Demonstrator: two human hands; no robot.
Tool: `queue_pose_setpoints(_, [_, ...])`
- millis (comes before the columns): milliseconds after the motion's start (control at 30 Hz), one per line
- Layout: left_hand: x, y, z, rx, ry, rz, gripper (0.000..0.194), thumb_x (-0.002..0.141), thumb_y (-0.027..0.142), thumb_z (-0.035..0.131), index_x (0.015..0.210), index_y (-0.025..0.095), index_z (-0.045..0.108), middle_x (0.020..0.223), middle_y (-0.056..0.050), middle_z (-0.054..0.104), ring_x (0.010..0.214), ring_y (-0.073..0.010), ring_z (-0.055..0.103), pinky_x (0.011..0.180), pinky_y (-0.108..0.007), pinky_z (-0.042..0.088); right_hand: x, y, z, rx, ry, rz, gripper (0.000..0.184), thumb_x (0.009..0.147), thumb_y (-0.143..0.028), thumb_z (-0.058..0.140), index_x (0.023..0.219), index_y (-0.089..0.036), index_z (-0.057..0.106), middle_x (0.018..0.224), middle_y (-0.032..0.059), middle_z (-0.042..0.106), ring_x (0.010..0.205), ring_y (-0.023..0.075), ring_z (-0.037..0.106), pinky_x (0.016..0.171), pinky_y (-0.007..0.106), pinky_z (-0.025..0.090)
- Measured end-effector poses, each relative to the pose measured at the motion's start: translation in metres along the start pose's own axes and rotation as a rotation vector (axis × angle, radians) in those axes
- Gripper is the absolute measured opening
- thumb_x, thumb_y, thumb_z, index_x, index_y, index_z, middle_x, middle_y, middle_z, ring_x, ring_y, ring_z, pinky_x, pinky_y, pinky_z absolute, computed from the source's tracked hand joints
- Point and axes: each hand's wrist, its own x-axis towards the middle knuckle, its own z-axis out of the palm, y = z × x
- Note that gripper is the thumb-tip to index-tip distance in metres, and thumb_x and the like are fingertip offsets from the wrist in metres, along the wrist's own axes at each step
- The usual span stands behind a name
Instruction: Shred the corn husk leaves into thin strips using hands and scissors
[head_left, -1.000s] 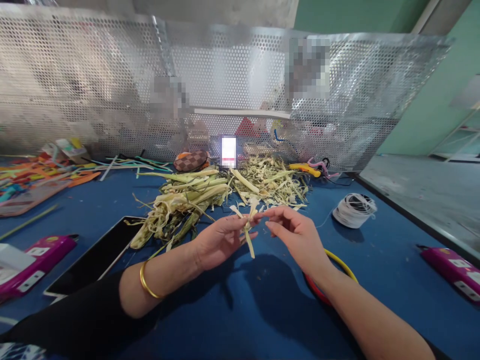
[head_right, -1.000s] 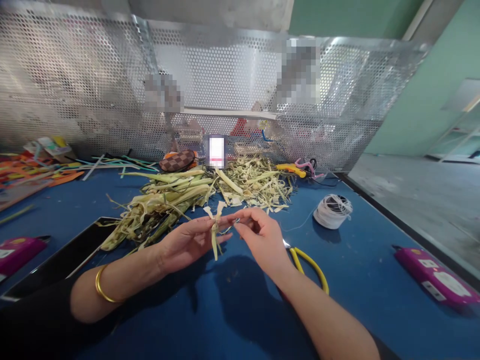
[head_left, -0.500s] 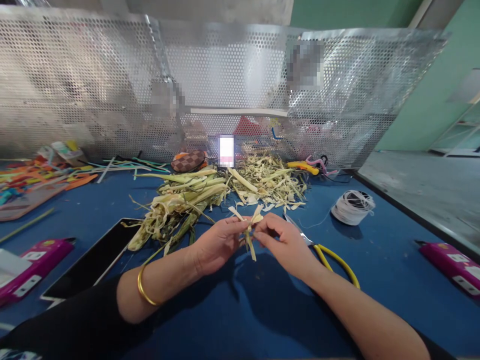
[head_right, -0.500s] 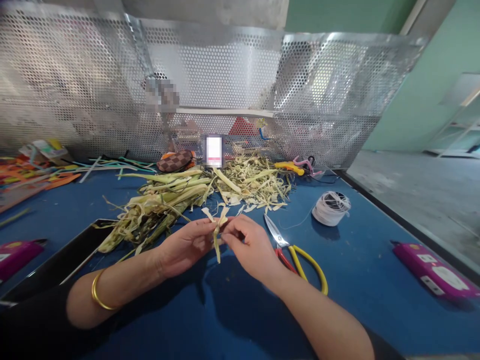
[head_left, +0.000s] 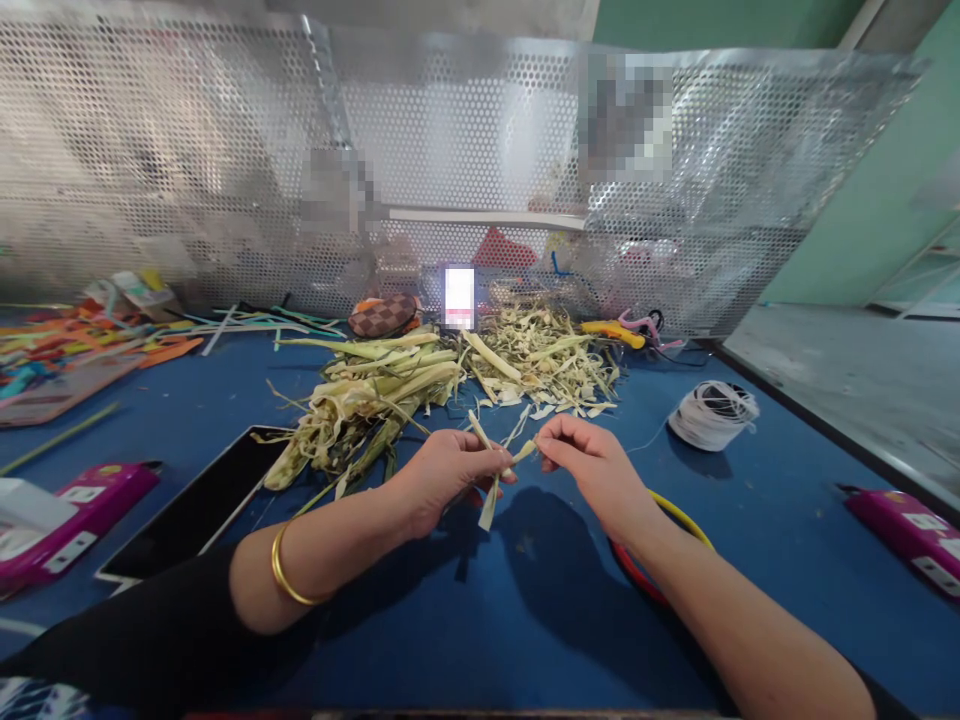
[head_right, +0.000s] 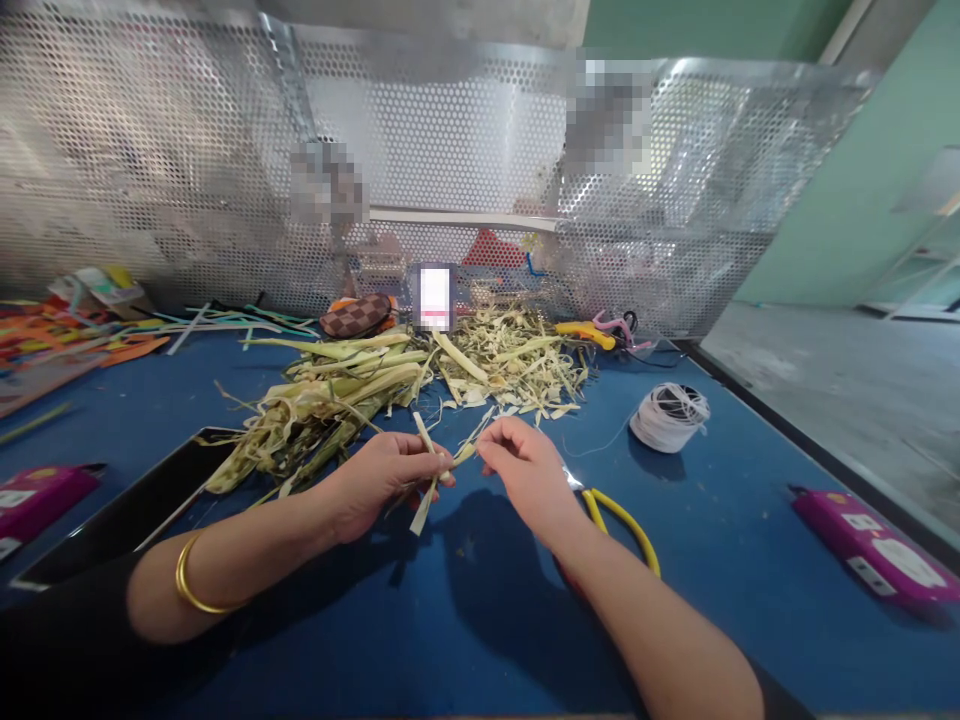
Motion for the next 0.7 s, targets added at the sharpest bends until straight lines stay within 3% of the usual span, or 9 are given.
queue_pose_setpoints(133, [-0.0011, 0.0019, 0.0010, 0.040, 0.010, -0.051, 0.018, 0.060, 0.029, 0.071, 0.059, 0.013, 0.062, 0.055, -0.003, 0.062, 0.045, -0.0080, 0.041, 0.043, -0.022, 0.030, -0.0007, 0.0032, -0.0004, -0.331, 0.096, -0.172, 0.016, 0.080, -0.026, 0.050, 0.066, -0.020, 0.052, 0.068, -0.0007, 0.052, 0.063, 0.0144, 0.050, 0.061, 0.028, 0.039])
queue_pose_setpoints(233, [-0.0024, 0.0047, 0.0022, -0.007, 0.038, -0.124, 0.017, 0.060, 0.026, 0.069, 0.054, 0.013, 0.060, 0.048, 0.000, 0.057, 0.041, -0.0067, 0.037, 0.042, -0.022, 0.027, -0.0029, 0.0007, -0.0014, -0.470, 0.158, -0.331, 0.010, 0.084, -0.024, 0.049, 0.080, -0.020, 0.057, 0.084, 0.0041, 0.058, 0.078, 0.0178, 0.057, 0.072, 0.030, 0.044])
queue_pose_setpoints(333, [-0.0026, 0.0062, 0.0025, -0.067, 0.019, -0.165, 0.013, 0.060, 0.020, 0.066, 0.051, 0.013, 0.060, 0.041, 0.002, 0.051, 0.040, -0.0064, 0.035, 0.042, -0.022, 0.025, -0.0038, -0.0011, -0.0028, -0.525, 0.097, -0.501, 0.018, 0.087, -0.027, 0.053, 0.102, -0.020, 0.059, 0.103, 0.0087, 0.062, 0.097, 0.0213, 0.058, 0.083, 0.034, 0.044])
queue_pose_setpoints(400, [-0.0022, 0.0061, 0.0025, -0.090, -0.007, -0.174, 0.011, 0.060, 0.016, 0.062, 0.050, 0.013, 0.060, 0.038, 0.003, 0.047, 0.038, -0.0061, 0.033, 0.041, -0.021, 0.024, -0.0033, -0.0008, -0.0031, -0.602, -0.001, -0.591, 0.020, 0.087, -0.028, 0.057, 0.105, -0.021, 0.059, 0.107, 0.0084, 0.064, 0.102, 0.0222, 0.057, 0.089, 0.037, 0.041])
queue_pose_setpoints(567, [-0.0011, 0.0042, 0.0022, -0.087, -0.037, -0.192, 0.008, 0.056, 0.011, 0.057, 0.048, 0.013, 0.060, 0.036, 0.003, 0.045, 0.039, -0.0066, 0.032, 0.040, -0.021, 0.021, -0.0019, -0.0003, -0.0020, -0.674, -0.169, -0.578, 0.006, 0.087, -0.019, 0.058, 0.088, -0.023, 0.063, 0.087, -0.0014, 0.071, 0.082, 0.0150, 0.063, 0.098, 0.039, 0.032])
queue_pose_setpoints(700, [-0.0004, 0.0032, 0.0005, -0.062, -0.065, -0.200, 0.006, 0.055, 0.015, 0.059, 0.049, 0.013, 0.061, 0.040, 0.002, 0.049, 0.039, -0.0066, 0.034, 0.041, -0.022, 0.022, -0.0018, -0.0030, -0.0028, -0.627, -0.208, -0.538, 0.008, 0.087, -0.018, 0.059, 0.089, -0.024, 0.064, 0.088, -0.0021, 0.071, 0.085, 0.0146, 0.063, 0.092, 0.034, 0.036])
